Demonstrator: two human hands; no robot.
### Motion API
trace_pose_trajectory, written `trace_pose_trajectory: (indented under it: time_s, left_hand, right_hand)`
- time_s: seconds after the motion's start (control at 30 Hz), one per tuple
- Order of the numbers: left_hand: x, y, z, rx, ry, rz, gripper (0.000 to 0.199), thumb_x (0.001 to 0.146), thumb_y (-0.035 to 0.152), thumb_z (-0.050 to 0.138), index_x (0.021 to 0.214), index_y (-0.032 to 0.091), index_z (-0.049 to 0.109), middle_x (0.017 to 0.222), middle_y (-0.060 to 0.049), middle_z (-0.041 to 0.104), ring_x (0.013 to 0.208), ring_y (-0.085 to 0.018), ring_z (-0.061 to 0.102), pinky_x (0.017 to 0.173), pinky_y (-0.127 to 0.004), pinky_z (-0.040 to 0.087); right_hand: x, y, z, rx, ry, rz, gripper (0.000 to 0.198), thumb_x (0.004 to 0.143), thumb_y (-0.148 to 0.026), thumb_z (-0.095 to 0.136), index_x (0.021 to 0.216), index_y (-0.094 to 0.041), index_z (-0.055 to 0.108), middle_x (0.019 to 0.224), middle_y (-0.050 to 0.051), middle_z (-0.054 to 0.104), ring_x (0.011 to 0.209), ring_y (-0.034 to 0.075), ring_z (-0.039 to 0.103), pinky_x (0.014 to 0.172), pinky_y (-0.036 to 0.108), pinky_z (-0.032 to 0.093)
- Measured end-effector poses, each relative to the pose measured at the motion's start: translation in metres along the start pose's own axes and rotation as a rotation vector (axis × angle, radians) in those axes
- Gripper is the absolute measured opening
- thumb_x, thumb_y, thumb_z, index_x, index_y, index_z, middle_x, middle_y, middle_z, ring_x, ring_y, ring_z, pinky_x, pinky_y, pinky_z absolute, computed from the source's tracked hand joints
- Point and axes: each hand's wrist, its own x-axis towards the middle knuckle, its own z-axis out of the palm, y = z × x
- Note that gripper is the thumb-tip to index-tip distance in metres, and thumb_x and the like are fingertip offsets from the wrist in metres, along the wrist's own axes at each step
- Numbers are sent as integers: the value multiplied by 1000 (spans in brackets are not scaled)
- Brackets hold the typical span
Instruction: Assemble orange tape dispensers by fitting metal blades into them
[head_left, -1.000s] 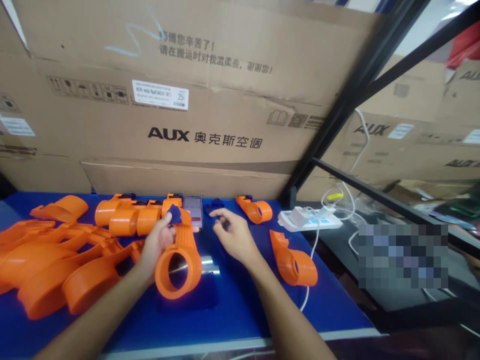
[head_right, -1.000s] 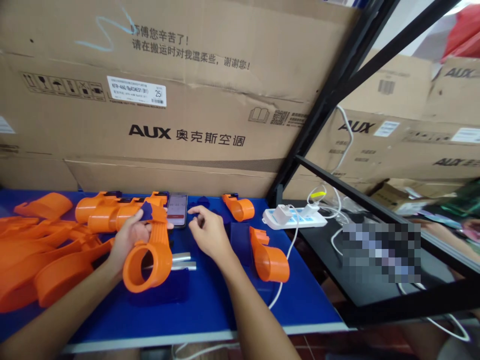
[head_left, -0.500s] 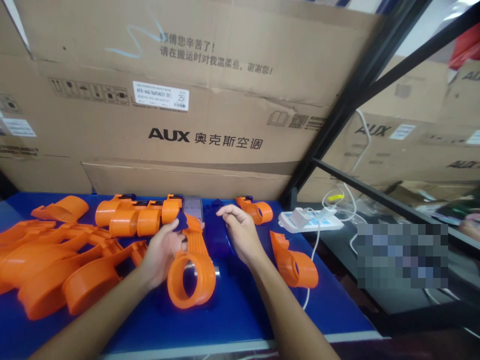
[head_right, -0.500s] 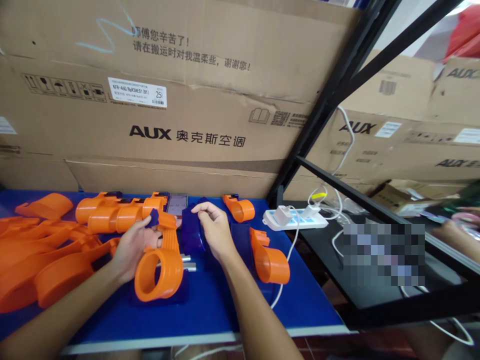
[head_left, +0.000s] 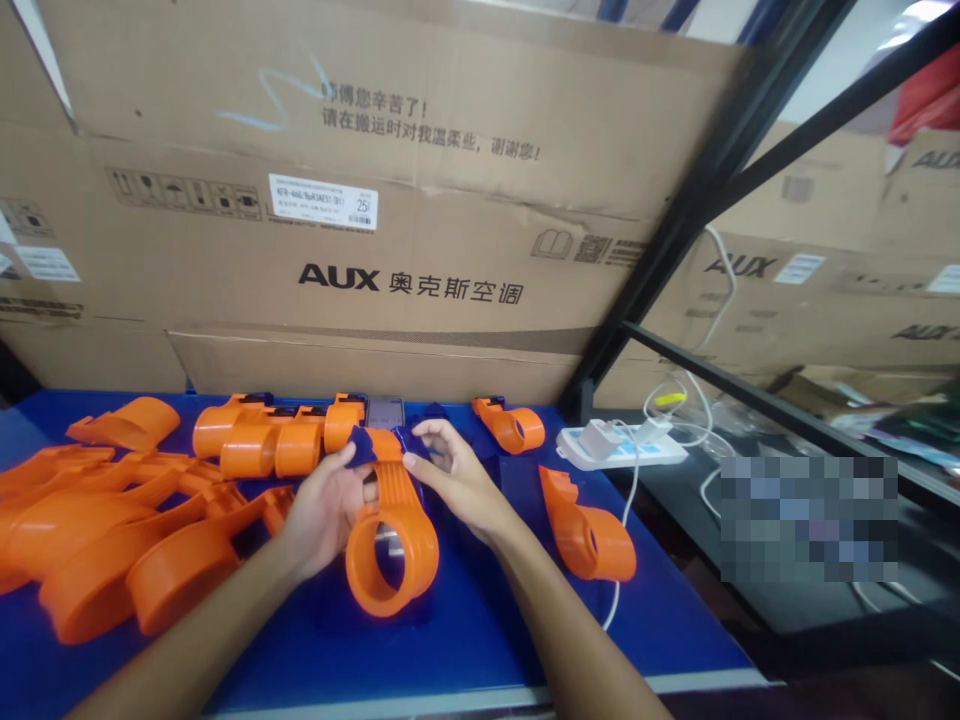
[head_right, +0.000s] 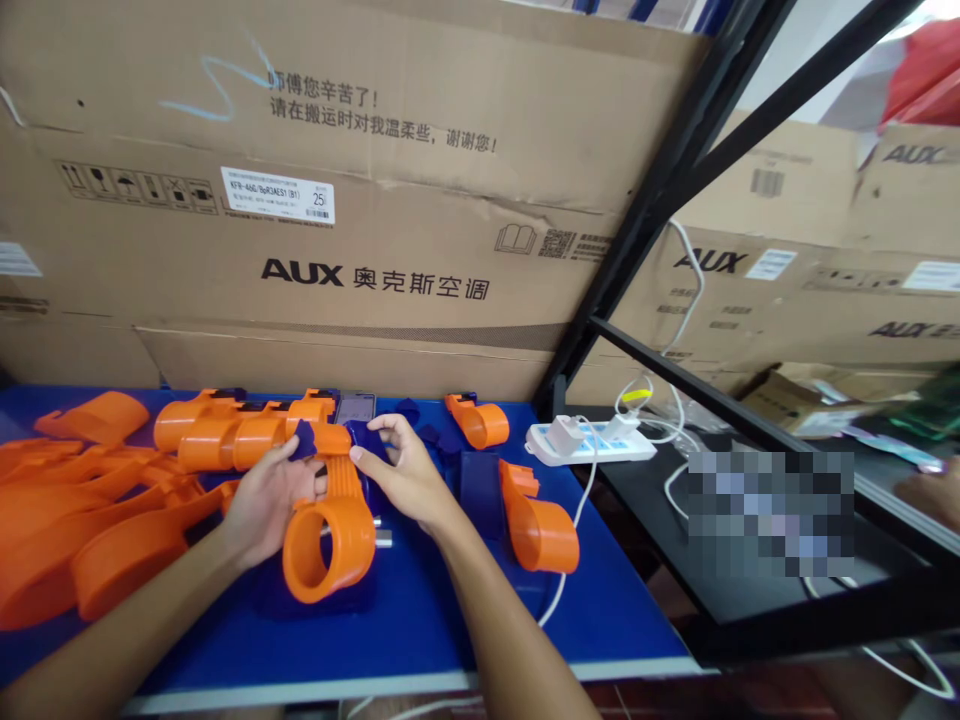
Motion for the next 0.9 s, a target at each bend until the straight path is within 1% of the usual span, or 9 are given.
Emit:
trace_pose_trajectory:
  time_s: [0.03,0.1,0.17,0.27,0.33,0.43,0.6,0.77,0.9]
  left_hand:
    - [0,0,-1,1,-13,-5,53,98,45,51,141,14,57,117,-19,75,106,-34,74,97,-48,55]
    - [1,-1,-2,1,-41,-9,55,98,46,51,141,13,56,119,-20,74,109,-35,73,99,-50,54]
    - [1,-1,-2,4,-55,5,55,97,47,52,139,13,57,119,-20,74,111,-35,72,100,-51,53]
    - [3,-1,0,27,-30,75,49,96,46,56,133,15,62,120,-19,74,114,-35,71,102,-51,52]
    - [5,0,0,57,20,173,40,94,42,61,125,18,65,121,-16,74,115,-33,70,103,-50,52]
    - [9,0,-3,110,114,315,30,91,36,68,117,21,67,124,-12,74,117,-30,69,104,-48,51]
    - [13,-4,-12,226,235,449,32,84,31,79,114,23,70,125,-8,73,122,-27,65,105,-42,50]
    - [11,-6,-12,301,256,464,48,79,28,84,124,25,67,134,-9,69,132,-31,58,104,-43,51]
    - [10,-7,-10,332,276,455,51,77,26,86,124,25,68,130,-8,70,131,-30,58,105,-43,51]
  right_hand:
    - [-1,-1,0,21,-39,26,39,84,-44,78,112,-28,57,105,1,61,96,18,60,86,31,50]
    - [-4,-3,2,66,-110,70,37,89,-47,72,117,-29,55,97,-1,61,77,15,58,69,27,50]
    - [-5,-6,3,78,-125,63,35,93,-49,68,119,-30,55,94,-1,62,71,14,57,63,25,48]
    - [-4,-9,2,10,-43,-35,31,94,-48,66,117,-29,58,102,1,64,80,15,60,68,26,52]
    - [-3,-11,0,-50,-6,-92,30,95,-47,64,117,-27,61,107,2,64,83,15,62,72,28,54]
    - [-3,-13,-2,-110,5,-155,30,94,-44,67,117,-25,63,111,5,67,88,17,66,80,31,56]
    - [-5,-15,-5,-194,45,-260,28,92,-38,72,115,-24,69,117,7,73,110,24,68,100,41,54]
    - [-6,-17,-6,-279,48,-308,28,90,-36,74,116,-25,72,120,6,75,114,26,68,105,45,52]
    - [-5,-16,-5,-299,58,-317,27,90,-35,74,115,-25,73,120,6,75,114,25,69,105,44,52]
